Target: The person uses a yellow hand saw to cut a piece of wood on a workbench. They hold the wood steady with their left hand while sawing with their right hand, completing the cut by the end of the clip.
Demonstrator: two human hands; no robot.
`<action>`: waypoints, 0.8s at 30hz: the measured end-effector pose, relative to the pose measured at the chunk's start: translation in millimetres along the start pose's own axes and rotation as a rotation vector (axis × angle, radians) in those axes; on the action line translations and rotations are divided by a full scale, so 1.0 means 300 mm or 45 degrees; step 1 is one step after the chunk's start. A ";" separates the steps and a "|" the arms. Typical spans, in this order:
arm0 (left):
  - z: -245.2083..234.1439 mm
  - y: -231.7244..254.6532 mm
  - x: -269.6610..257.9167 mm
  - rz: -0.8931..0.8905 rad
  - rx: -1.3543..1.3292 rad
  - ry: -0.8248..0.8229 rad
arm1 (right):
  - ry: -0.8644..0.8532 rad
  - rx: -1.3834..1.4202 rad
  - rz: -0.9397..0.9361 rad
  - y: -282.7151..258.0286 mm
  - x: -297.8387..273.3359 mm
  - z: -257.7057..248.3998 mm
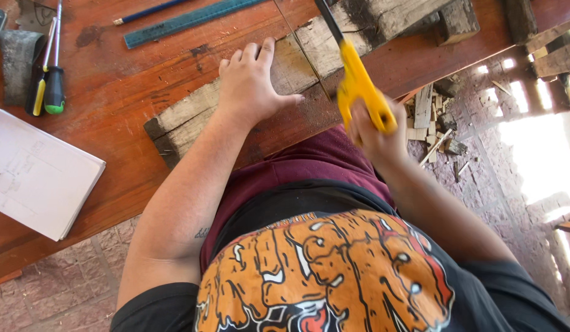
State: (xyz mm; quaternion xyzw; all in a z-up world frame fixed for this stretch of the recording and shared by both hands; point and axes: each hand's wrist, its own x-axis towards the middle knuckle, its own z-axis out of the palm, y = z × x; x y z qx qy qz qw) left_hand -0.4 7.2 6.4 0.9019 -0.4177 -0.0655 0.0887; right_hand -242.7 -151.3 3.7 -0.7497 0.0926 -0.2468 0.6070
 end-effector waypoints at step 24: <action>0.020 -0.030 0.009 -0.018 -0.055 0.003 | -0.026 0.185 0.087 -0.059 -0.230 -0.061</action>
